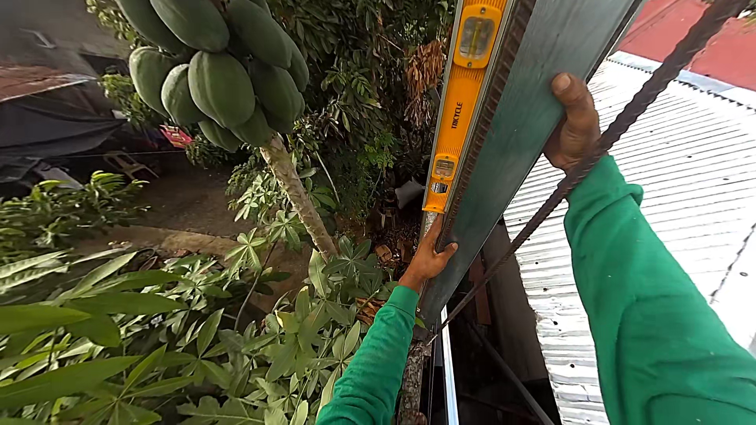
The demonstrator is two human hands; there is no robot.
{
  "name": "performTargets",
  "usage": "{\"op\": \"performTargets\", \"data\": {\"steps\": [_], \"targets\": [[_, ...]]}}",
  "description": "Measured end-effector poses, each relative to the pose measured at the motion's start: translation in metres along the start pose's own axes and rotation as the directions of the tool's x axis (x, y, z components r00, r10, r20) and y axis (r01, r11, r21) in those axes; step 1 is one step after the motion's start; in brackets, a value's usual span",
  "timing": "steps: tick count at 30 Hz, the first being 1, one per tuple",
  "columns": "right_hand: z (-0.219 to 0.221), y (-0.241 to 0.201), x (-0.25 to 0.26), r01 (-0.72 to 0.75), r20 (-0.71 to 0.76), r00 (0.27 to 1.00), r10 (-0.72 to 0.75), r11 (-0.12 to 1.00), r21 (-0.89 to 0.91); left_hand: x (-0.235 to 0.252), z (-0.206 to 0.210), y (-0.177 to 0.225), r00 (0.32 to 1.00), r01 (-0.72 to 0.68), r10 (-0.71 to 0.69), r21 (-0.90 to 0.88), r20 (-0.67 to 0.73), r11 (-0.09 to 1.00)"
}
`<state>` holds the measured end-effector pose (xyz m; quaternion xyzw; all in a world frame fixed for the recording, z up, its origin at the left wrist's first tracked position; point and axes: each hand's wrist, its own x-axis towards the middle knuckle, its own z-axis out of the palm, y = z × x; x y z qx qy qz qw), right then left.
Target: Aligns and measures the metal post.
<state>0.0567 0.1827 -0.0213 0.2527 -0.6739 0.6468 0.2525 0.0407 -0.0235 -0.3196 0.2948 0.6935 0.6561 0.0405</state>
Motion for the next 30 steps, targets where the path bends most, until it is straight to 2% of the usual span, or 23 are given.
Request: {"op": "performTargets", "data": {"steps": [8, 11, 15, 30], "targets": [[0.000, -0.001, 0.000, 0.022, 0.016, 1.000, -0.023, 0.999, 0.033, -0.002, 0.003, 0.002, 0.999, 0.028, -0.028, 0.025, 0.022, 0.999], [0.000, 0.000, 0.000, 0.021, 0.029, 0.999, -0.022, 0.999, 0.045, -0.005, -0.001, 0.006, 0.996, 0.014, -0.007, -0.090, 0.085, 0.996], [0.000, 0.001, 0.001, 0.033, 0.054, 0.998, -0.036, 0.998, 0.060, -0.008, -0.003, 0.017, 0.998, -0.003, 0.015, -0.205, 0.053, 0.979], [0.001, 0.000, 0.002, 0.019, 0.029, 0.999, -0.021, 0.999, 0.045, -0.005, 0.003, 0.012, 1.000, 0.005, -0.004, -0.101, 0.015, 0.995]]}}
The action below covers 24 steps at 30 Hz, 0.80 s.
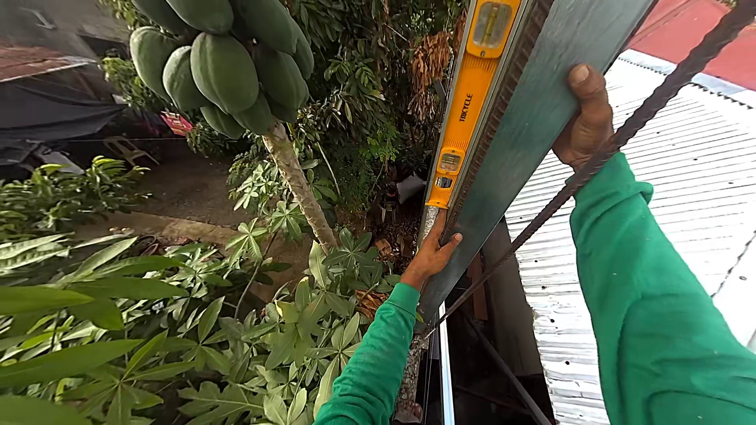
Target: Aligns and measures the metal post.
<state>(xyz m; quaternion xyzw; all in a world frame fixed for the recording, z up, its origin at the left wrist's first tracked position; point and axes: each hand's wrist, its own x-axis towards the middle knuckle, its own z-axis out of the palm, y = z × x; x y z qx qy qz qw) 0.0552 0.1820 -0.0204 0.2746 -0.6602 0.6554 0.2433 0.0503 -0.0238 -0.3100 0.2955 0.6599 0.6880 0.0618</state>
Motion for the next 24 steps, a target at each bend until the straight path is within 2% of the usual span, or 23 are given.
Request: {"op": "performTargets", "data": {"steps": [9, 15, 20, 24], "targets": [[0.000, -0.002, 0.003, 0.010, -0.011, 1.000, -0.010, 1.000, 0.000, 0.003, 0.002, -0.005, 0.999, -0.040, 0.041, 0.114, -0.008, 0.993], [0.002, -0.002, 0.002, -0.033, -0.051, 0.998, 0.032, 0.999, -0.006, -0.001, 0.004, 0.000, 0.995, -0.081, 0.084, 0.066, -0.048, 0.994], [0.007, -0.005, -0.005, -0.091, -0.137, 0.987, 0.082, 0.994, -0.057, -0.003, 0.004, 0.005, 0.998, -0.017, 0.022, 0.096, -0.052, 0.995], [0.005, -0.006, -0.012, -0.153, -0.112, 0.983, 0.145, 0.986, -0.066, -0.003, 0.005, 0.006, 0.998, -0.003, 0.011, 0.141, -0.056, 0.990]]}}
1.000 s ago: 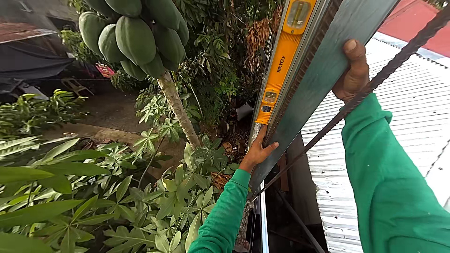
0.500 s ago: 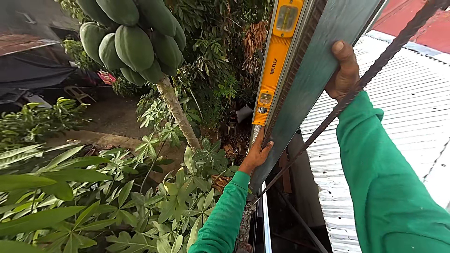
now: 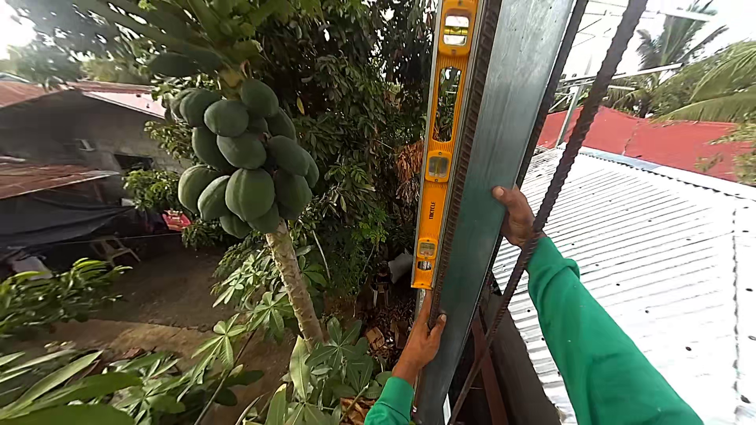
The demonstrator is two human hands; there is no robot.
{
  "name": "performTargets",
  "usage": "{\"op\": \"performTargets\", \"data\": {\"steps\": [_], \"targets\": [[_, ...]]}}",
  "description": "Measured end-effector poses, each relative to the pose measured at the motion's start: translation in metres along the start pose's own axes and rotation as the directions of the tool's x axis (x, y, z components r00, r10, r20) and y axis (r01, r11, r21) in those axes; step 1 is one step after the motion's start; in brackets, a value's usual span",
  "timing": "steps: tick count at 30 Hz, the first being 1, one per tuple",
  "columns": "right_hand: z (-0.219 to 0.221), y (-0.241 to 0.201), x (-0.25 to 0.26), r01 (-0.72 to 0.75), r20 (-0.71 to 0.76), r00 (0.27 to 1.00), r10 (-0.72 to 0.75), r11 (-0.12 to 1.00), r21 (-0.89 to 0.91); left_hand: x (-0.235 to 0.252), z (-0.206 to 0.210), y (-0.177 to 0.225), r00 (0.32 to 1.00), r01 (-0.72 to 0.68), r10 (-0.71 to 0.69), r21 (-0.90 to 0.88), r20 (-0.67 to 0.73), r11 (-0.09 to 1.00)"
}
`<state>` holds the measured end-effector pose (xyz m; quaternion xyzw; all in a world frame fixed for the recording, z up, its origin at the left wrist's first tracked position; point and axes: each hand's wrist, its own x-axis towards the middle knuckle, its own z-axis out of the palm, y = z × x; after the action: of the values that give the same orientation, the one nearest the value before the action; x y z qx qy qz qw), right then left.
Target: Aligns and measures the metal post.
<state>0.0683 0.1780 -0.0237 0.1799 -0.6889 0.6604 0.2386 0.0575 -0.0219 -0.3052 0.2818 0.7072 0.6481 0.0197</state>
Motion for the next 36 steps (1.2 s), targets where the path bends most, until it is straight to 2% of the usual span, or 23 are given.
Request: {"op": "performTargets", "data": {"steps": [16, 20, 24, 27, 32, 36], "targets": [[-0.007, 0.006, 0.002, -0.007, -0.001, 1.000, 0.007, 1.000, 0.012, -0.003, 0.000, -0.006, 1.000, 0.009, -0.009, 0.049, 0.003, 0.999], [-0.007, 0.007, 0.010, 0.100, 0.036, 0.994, -0.102, 0.993, 0.062, -0.003, -0.002, -0.001, 1.000, 0.016, -0.016, 0.053, 0.011, 0.998], [-0.007, 0.011, 0.008, 0.143, 0.053, 0.988, -0.146, 0.987, 0.070, -0.008, -0.006, -0.001, 0.998, 0.045, -0.048, 0.059, 0.050, 0.997], [-0.009, 0.010, 0.009, 0.178, 0.075, 0.981, -0.181, 0.983, 0.049, -0.008, -0.003, -0.003, 0.999, 0.042, -0.043, 0.053, 0.029, 0.998], [-0.006, 0.008, 0.009, 0.181, 0.087, 0.979, -0.186, 0.981, 0.072, -0.010, -0.003, -0.011, 0.998, 0.043, -0.046, 0.098, 0.029, 0.994], [0.000, 0.000, 0.008, 0.115, 0.054, 0.991, -0.120, 0.990, 0.079, -0.012, -0.005, -0.007, 0.997, 0.062, -0.065, 0.076, 0.036, 0.995]]}}
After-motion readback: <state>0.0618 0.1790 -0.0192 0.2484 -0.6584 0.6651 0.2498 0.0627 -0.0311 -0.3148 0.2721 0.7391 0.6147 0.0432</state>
